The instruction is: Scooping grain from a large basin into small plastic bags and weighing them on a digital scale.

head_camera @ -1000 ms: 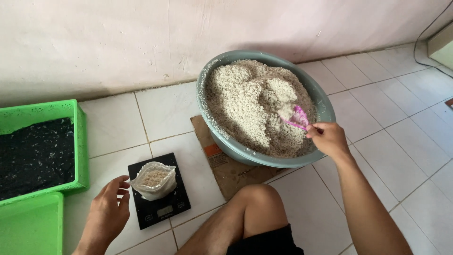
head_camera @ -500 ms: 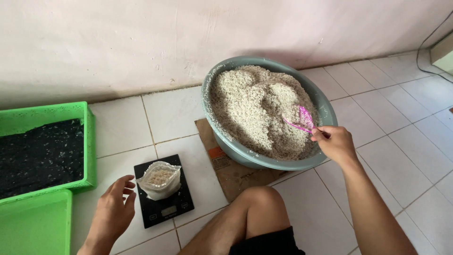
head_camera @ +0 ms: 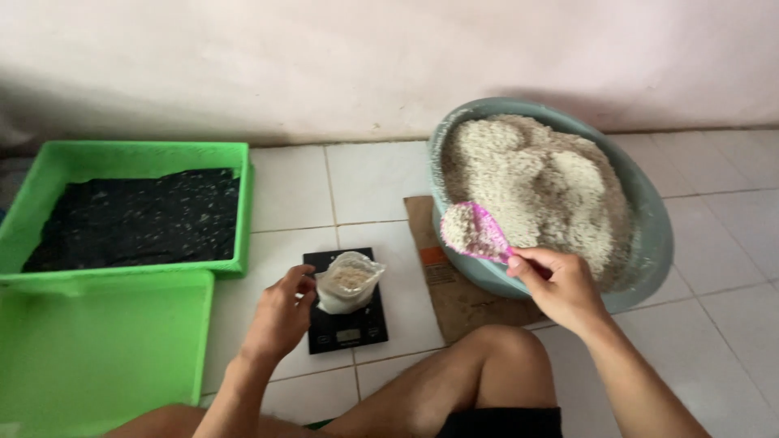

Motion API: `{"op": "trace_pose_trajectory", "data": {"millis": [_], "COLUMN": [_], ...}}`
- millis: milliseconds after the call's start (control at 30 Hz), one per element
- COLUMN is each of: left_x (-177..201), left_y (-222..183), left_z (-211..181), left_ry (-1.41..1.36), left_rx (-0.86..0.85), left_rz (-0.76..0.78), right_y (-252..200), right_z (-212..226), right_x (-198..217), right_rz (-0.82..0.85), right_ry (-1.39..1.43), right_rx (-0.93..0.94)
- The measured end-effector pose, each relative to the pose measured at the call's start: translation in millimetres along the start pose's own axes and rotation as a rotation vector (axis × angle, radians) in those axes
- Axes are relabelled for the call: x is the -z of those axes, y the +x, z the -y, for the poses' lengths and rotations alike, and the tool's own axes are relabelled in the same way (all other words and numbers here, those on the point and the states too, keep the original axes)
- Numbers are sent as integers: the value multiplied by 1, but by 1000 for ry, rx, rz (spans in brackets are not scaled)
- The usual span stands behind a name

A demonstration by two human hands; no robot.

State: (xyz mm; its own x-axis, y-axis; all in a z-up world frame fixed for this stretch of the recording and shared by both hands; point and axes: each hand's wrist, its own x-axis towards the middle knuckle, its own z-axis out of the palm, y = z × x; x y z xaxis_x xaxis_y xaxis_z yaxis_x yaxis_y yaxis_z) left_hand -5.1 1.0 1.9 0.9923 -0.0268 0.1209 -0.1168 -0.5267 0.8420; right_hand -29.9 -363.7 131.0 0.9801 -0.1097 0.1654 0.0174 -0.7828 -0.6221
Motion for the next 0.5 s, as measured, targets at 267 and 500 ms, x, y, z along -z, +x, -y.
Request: {"op": "trace_pose_trajectory", "data": {"millis": [267,500], "left_x": [5,9], "left_y": [0,0], "left_z": [1,-7], "left_ry": [56,44], "left_rx": [-20,-4], "left_rz": [86,127], "right_y": [9,24], "right_z": [32,54], "right_x": [-62,-79], "right_rz": [29,93], "right_ry": [91,34], "right_rx": [290,524]}}
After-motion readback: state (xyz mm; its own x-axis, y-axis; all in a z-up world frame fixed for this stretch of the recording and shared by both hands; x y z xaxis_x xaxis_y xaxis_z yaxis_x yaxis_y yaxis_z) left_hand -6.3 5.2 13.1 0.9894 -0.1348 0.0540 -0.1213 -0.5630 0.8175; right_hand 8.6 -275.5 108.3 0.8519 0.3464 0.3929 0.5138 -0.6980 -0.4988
